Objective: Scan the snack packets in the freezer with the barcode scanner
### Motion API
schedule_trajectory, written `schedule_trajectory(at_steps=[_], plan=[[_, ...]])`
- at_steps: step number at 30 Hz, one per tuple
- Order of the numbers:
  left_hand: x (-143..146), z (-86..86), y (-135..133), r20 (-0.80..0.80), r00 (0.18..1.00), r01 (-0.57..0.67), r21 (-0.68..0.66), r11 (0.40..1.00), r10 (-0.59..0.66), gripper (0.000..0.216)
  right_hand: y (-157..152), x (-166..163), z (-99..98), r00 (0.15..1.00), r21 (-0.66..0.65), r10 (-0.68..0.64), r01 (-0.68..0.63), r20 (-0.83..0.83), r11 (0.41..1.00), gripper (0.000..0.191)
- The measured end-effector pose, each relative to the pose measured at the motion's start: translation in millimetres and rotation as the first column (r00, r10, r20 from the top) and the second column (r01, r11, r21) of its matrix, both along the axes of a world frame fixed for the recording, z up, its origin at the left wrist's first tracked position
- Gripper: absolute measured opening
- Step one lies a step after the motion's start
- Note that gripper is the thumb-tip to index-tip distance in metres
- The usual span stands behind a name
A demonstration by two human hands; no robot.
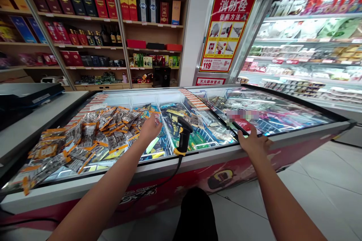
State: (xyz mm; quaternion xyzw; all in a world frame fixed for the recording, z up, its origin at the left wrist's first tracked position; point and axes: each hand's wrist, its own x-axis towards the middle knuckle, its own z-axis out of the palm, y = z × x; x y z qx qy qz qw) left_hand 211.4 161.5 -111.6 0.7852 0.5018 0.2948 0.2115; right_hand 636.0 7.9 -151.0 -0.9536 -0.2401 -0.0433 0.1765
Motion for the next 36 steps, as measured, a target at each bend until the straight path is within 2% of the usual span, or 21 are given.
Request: schedule_trajectory(at_steps=[8,25,36], plan=[[1.7,-1.6,2.8,0.107,0.994,-0.022,-0.092,0.996,0.032,0.048,-0.6,0.4,-1.0,1.000,-0.007,-0.008,0.008,0.000,1.000,0.099],[1.6,-1.0,3.1,0.129,0.991,-0.027,-0.126,0.992,0.044,0.044,-1.3,-5.4,3.1,1.000,0.039,-0.005,0.005,-0.007,0.999,0.084],[1.8,-4.2,5.5,0.139,0.989,-0.029,-0.115,0.993,0.045,0.052,-1.6,-5.3,2.9,1.000,0.038,-0.007,0.007,-0.008,0.999,0.084]])
